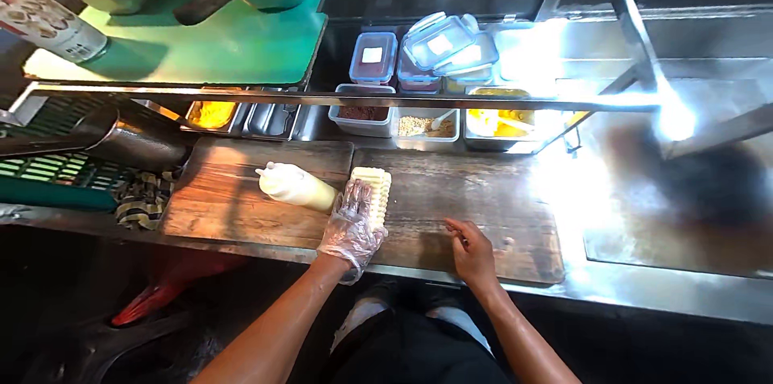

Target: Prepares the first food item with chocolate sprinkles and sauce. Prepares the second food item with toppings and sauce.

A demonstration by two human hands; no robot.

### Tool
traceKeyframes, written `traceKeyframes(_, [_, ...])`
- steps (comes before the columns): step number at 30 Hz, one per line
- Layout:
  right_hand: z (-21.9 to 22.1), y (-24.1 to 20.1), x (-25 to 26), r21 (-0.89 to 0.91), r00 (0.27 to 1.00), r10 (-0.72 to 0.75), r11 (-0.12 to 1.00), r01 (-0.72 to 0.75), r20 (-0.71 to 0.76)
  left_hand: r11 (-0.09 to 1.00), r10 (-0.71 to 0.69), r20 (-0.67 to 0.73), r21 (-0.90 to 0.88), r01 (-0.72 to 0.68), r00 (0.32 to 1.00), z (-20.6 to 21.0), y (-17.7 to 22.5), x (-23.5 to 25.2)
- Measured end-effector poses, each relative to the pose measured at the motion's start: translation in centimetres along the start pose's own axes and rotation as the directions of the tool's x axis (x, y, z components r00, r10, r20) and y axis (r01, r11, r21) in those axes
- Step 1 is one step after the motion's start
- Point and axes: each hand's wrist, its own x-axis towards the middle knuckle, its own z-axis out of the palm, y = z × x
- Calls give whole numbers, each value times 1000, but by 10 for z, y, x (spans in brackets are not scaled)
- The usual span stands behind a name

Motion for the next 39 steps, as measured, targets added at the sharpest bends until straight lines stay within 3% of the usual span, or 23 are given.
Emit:
traceKeyframes(4, [5,-8,3,41,1000,-9,999,10,-27,999,3,91,36,-6,996,-6,-4,6])
traceKeyframes(9, [2,-6,-2,84,999,5,996,-1,-39,1000,-23,-13,-4,22,1000,-16,6,32])
traceKeyframes(13, [-2,5,-19,90,998,45,995,-42,-39,995,16,27,93,-18,1000,-2,12,44])
traceKeyframes(16, [-3,0,-25,58,998,46,997,-44,-35,996,14,71,92,-20,997,-10,13,47])
traceKeyframes(22, [12,-24,-37,36,995,57,998,-54,-76,998,57,16,26,-58,998,-4,14,49])
traceKeyframes(25, [32,-46,-44,44,999,38,998,-38,-6,995,89,14,-47,-88,996,-9,11,26])
traceKeyframes(29, [50,-82,-48,79,1000,5,997,-7,20,957,273,187,-149,-248,944,-2,-6,-75])
traceKeyframes(31, [54,-91,-50,95,1000,26,995,-26,8,884,397,194,-344,-317,897,7,-33,-123])
traceKeyframes(32, [56,-94,-51,108,999,36,993,-35,-4,820,410,133,-487,-301,902,14,-51,-139])
traceKeyframes(33, [58,-96,-53,125,999,38,991,-36,-18,746,331,24,-619,-246,943,21,-70,-151])
traceKeyframes(34, [61,-98,-56,143,999,37,989,-33,-26,677,154,-119,-710,-193,981,26,-85,-154])
traceKeyframes(35, [64,-101,-59,164,999,39,986,-32,-36,618,-60,-226,-774,-142,972,24,-98,-148])
traceKeyframes(37, [70,-113,-63,214,997,50,976,-37,-60,537,-353,-272,-843,-45,895,3,-116,-113])
traceKeyframes(39, [79,-127,-66,281,995,61,959,-35,-82,446,-437,-181,-894,37,881,-16,-125,-64])
